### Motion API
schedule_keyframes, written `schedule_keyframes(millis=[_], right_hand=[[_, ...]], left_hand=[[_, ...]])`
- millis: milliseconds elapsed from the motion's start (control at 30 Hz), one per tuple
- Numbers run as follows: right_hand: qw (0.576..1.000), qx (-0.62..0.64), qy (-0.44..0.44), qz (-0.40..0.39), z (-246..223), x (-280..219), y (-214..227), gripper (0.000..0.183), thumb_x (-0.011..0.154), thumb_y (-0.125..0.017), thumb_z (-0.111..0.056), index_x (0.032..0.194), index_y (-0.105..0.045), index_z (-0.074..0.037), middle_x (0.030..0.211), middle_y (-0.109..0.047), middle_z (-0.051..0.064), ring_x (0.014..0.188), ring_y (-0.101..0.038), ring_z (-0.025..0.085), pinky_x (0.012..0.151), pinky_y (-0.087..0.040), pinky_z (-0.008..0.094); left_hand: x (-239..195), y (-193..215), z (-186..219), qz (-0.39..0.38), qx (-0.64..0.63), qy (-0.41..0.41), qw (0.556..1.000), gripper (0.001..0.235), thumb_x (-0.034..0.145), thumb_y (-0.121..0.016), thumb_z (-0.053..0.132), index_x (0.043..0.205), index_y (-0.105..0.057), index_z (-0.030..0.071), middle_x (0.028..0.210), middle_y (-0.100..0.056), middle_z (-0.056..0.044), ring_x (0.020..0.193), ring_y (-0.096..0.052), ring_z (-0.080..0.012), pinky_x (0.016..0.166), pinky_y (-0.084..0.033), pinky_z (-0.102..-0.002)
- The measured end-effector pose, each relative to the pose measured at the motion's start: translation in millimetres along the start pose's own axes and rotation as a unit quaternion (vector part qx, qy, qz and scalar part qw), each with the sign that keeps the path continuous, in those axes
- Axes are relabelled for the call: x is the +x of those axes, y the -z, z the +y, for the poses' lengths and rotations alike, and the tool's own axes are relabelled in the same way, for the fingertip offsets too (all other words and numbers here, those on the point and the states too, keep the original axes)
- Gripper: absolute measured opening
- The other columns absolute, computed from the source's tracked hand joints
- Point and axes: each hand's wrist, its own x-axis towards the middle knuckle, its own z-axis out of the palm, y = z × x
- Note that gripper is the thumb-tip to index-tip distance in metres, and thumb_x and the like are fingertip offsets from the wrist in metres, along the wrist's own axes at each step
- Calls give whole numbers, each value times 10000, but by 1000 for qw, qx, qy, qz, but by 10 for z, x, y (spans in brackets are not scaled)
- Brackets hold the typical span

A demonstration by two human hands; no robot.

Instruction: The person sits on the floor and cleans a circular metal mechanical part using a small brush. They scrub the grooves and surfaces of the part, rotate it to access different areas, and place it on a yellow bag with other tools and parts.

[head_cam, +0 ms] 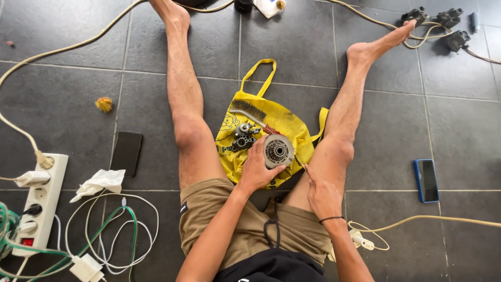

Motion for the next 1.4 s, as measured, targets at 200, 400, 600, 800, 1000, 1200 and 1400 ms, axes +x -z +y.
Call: schedule_keyframes(millis=[200, 400, 600, 800, 1000, 1200, 1400], right_hand=[[994, 67, 42, 72, -237, -81, 140, 497, 1015, -427, -356, 1487, -490, -498, 1007, -747, 233, 1052, -699, 449, 929, -560, 554], [990, 40, 114, 74, -504, 331, 122, 547, 1041, -349, -257, 1548, -409, -455, 923, -736, 190, 963, -723, 425, 894, -576, 532], [983, -4, 151, 102, -464, 229, 229, 529, 1052, -347, -256, 1550, -445, -405, 860, -736, 133, 886, -741, 364, 814, -597, 498], [998, 54, 19, -21, -292, -214, 200, 509, 1030, -365, -364, 1490, -429, -572, 1167, -740, 96, 1119, -690, 401, 998, -545, 530], [1000, 16, 8, -21, -399, -53, 329, 493, 1037, -368, -403, 1473, -418, -629, 1119, -743, 127, 1071, -708, 427, 975, -552, 537], [998, 33, 2, -47, -445, -68, 565, 488, 1020, -403, -348, 1443, -504, -568, 1129, -741, 175, 1094, -696, 457, 981, -548, 560], [996, 21, -42, -74, -405, -131, 455, 482, 1032, -375, -384, 1442, -472, -618, 1173, -737, 133, 1103, -700, 437, 996, -544, 558]], left_hand=[[-15, 9, -18, -7, -4, 4, 1000, 1075, 742, -803, 541, 1596, -248, 197, 1542, -367, -177, 1424, -395, -464, 1088, -419, -621], [-10, 49, 46, -17, -4, 14, 1000, 1053, 756, -801, 512, 1598, -243, 214, 1557, -353, -153, 1442, -368, -446, 1091, -421, -627], [-18, 53, 56, -18, -6, 18, 1000, 1055, 755, -804, 504, 1600, -237, 225, 1560, -357, -145, 1436, -379, -433, 1085, -437, -630], [-21, 44, 31, -28, -7, 22, 999, 1055, 767, -793, 509, 1602, -215, 222, 1553, -340, -154, 1431, -376, -444, 1087, -429, -641], [0, 74, 97, -15, -29, 23, 999, 1035, 809, -769, 485, 1611, -183, 196, 1541, -341, -186, 1427, -375, -458, 1091, -425, -656], [13, 148, 129, -28, -44, 12, 999, 1027, 838, -751, 475, 1613, -146, 181, 1541, -311, -211, 1428, -351, -478, 1114, -397, -684], [6, 117, 51, -40, -20, 23, 999, 1047, 810, -786, 485, 1607, -159, 227, 1542, -329, -143, 1439, -362, -417, 1122, -416, -643]])
